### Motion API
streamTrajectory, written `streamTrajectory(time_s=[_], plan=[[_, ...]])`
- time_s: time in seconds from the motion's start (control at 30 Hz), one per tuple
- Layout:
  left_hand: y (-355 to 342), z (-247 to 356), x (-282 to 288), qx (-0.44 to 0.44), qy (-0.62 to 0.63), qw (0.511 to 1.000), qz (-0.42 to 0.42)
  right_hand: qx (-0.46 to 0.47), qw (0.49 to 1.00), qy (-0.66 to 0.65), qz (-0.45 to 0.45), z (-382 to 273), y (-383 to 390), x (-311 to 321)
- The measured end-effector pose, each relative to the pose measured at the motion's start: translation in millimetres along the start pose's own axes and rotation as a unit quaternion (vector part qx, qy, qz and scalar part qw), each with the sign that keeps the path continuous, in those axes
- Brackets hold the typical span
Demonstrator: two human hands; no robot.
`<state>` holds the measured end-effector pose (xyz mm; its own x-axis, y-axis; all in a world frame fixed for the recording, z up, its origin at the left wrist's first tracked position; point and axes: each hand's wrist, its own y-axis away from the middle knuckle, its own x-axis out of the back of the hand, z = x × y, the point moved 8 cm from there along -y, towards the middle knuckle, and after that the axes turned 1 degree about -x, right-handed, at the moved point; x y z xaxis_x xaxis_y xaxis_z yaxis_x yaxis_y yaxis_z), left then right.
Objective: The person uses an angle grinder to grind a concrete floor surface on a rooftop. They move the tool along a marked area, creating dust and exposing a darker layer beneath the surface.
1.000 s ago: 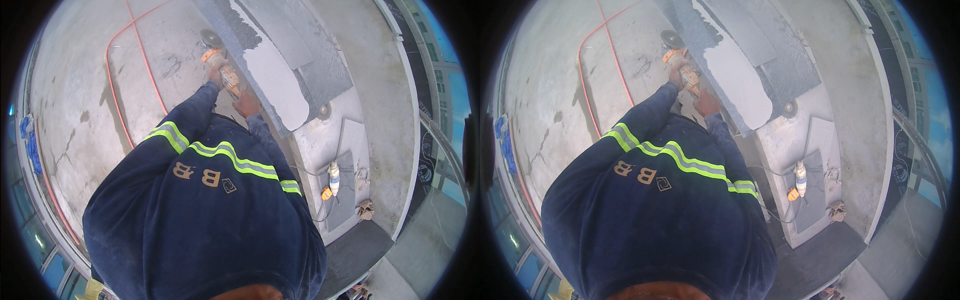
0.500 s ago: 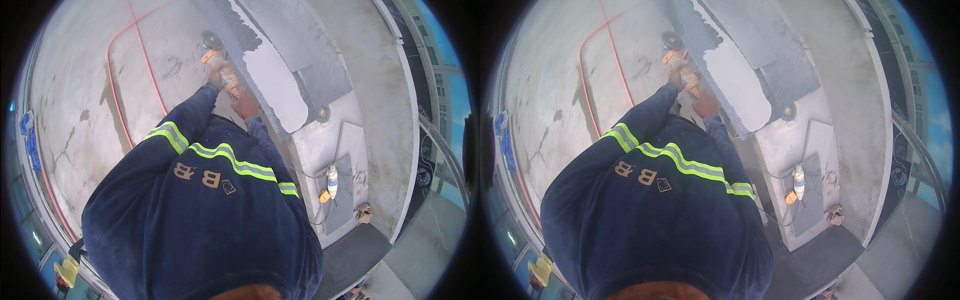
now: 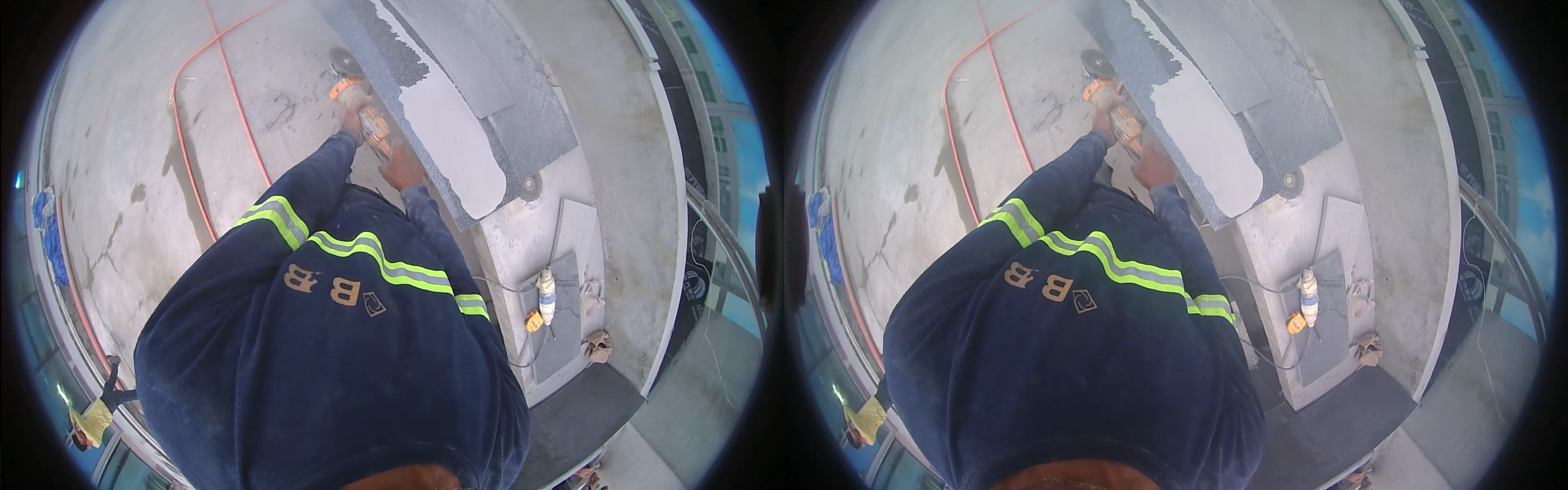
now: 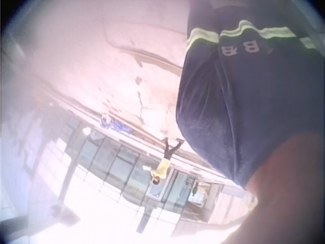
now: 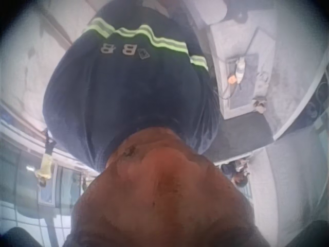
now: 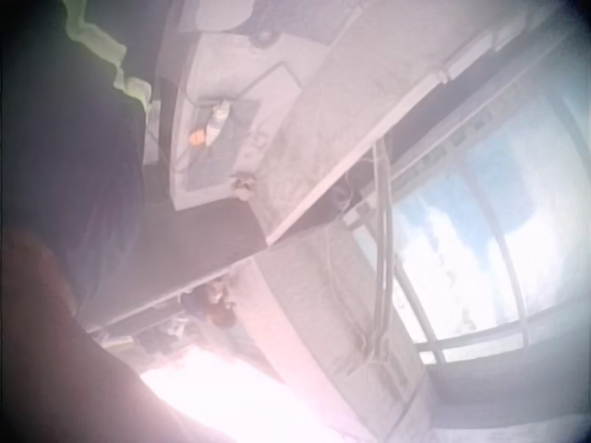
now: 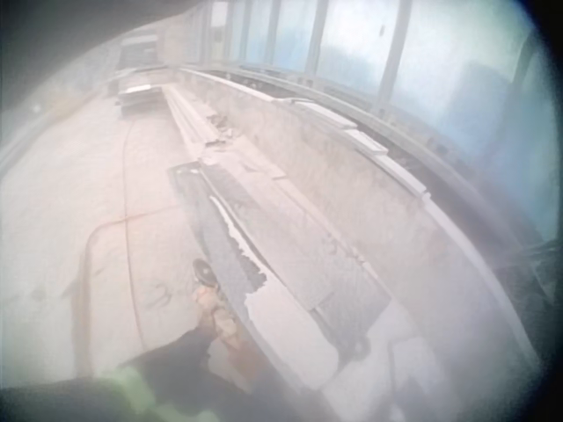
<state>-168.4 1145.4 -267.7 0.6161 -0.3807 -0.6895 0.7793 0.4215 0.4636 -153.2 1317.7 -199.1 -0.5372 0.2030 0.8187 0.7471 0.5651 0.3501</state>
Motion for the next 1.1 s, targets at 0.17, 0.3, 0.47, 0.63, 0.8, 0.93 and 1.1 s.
streamTrajectory(time_s=[0.17,0.3,0.47,0.63,0.8,0.93,1.1], plan=[[-1.6,1.1,-4.0,-0.016,0.002,1.0,-0.008,0.013,1.0,0.007,0.012,-3.2,1.3,4.9],[32.1,-1.4,-9.5,-0.019,0.014,1.0,-0.02,-0.007,1.0,0.005,-0.01,2.7,20.6,2.1],[49.0,-9.4,-6.0,0.015,-0.003,0.999,0.037,0.005,1.0,0.005,-0.002,5.5,35.1,0.6],[43.3,-10.5,-5.1,0.011,-0.007,1.0,0.024,-0.001,1.0,0.012,-0.005,6.6,33.1,0.9],[30.5,-7.9,-3.8,0.015,0.009,0.999,0.029,0.016,1.0,-0.01,0.004,4.0,19.5,3.3],[12.3,0.6,-5.9,-0.007,-0.01,1.0,0.019,0.022,1.0,-0.019,0.008,1.0,4.7,2.6],[6.4,-0.6,-6.5,-0.008,0.002,1.0,0.008,0.016,1.0,0.005,0.021,-1.2,2.5,4.9]])
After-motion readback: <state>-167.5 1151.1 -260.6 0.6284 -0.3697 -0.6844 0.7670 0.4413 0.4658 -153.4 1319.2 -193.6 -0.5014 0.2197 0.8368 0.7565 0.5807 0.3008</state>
